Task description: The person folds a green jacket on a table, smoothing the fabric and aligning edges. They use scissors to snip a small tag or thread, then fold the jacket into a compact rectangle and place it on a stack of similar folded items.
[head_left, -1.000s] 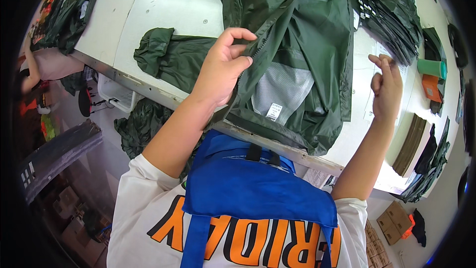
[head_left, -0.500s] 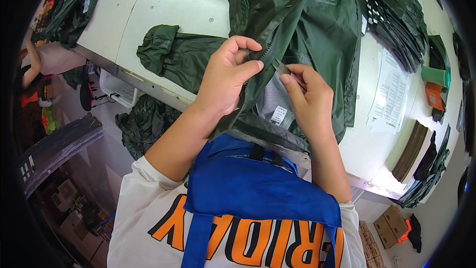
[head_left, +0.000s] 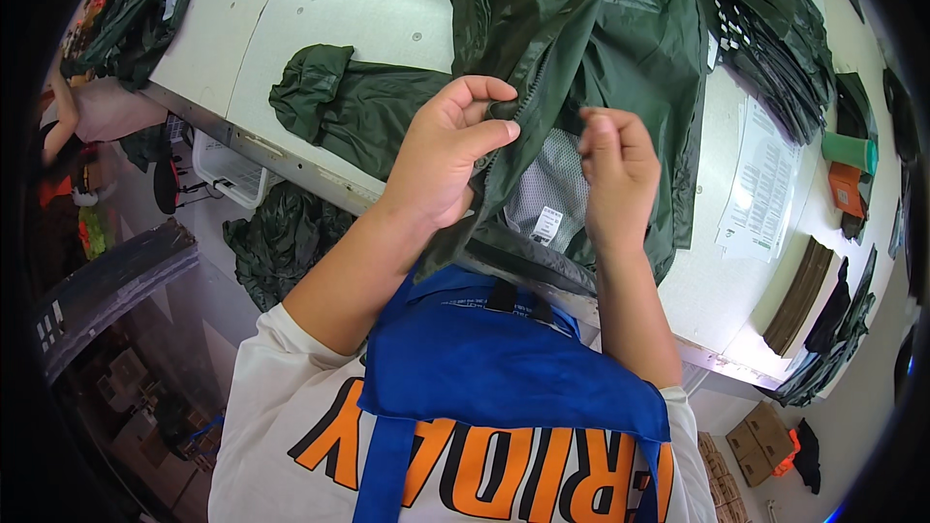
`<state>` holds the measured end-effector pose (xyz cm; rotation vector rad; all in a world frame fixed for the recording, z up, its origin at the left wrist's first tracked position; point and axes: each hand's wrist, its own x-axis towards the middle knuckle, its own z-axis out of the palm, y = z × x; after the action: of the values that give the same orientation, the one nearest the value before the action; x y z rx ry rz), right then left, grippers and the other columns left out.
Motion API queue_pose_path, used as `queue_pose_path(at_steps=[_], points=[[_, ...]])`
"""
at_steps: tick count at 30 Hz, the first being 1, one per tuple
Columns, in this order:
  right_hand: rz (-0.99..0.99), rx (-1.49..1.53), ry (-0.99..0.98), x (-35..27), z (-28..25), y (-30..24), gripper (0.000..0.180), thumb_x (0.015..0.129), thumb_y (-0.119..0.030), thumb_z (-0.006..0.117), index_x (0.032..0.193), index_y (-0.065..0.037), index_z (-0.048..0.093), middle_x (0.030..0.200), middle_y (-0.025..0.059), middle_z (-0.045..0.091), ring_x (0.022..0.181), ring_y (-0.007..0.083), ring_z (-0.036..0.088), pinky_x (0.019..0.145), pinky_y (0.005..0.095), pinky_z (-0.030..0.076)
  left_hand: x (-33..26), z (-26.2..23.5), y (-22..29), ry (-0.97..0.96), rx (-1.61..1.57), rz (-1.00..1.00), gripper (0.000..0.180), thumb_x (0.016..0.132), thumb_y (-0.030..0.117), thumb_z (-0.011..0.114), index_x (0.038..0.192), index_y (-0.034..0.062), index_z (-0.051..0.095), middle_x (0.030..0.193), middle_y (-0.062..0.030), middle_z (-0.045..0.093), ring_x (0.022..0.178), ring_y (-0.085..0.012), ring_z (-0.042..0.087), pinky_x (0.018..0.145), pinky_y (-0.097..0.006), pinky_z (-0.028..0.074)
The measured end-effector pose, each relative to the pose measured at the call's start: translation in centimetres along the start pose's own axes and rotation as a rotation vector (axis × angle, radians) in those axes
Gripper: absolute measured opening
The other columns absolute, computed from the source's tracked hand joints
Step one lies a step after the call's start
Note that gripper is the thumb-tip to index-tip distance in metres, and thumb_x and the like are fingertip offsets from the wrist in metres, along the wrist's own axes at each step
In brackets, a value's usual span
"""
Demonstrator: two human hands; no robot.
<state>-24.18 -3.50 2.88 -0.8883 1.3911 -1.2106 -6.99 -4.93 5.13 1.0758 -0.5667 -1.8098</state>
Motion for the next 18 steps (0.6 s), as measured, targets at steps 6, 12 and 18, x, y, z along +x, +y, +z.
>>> queue_pose_path(at_steps=[6,12,18], points=[[0.129,0.401,-0.162,-2.1,0.2,-0.4,0.011,0.091,-0.009,0.061,0.093,-0.004,0.052,0.068,-0.0067,0.043,0.055,0.0006,0.035,0.048,0.0176,0.027,-0.8,0.0,0.5,-0.042,-0.170,-0.096,0.042,0.081,-0.005,0.051,0.122,0.0030,0.046,0.102,-0.0097,0.063,0.090,-0.0132,0.060,0.083,-0.028,0.048],[0.048,-0.095,-0.320,-6.2,0.8,-1.0,0.035,0.074,-0.004,0.076,0.088,-0.006,0.044,0.072,-0.0034,0.048,0.055,0.0007,0.038,0.050,0.0180,0.032,-1.3,0.3,0.4,-0.053,-0.209,-0.111,0.041,0.084,-0.002,0.043,0.124,0.0047,0.045,0.104,-0.0083,0.062,0.091,-0.0135,0.059,0.083,-0.031,0.048],[0.146,0.259,-0.228,-7.6,0.1,0.1,0.028,0.078,0.011,0.060,0.096,-0.005,0.045,0.081,-0.0003,0.048,0.057,0.0013,0.041,0.050,0.0193,0.031,-2.4,0.1,0.7,-0.153,0.065,-0.093,0.032,0.086,-0.001,0.044,0.117,0.0024,0.052,0.107,-0.0050,0.058,0.093,-0.0127,0.057,0.082,-0.028,0.048]])
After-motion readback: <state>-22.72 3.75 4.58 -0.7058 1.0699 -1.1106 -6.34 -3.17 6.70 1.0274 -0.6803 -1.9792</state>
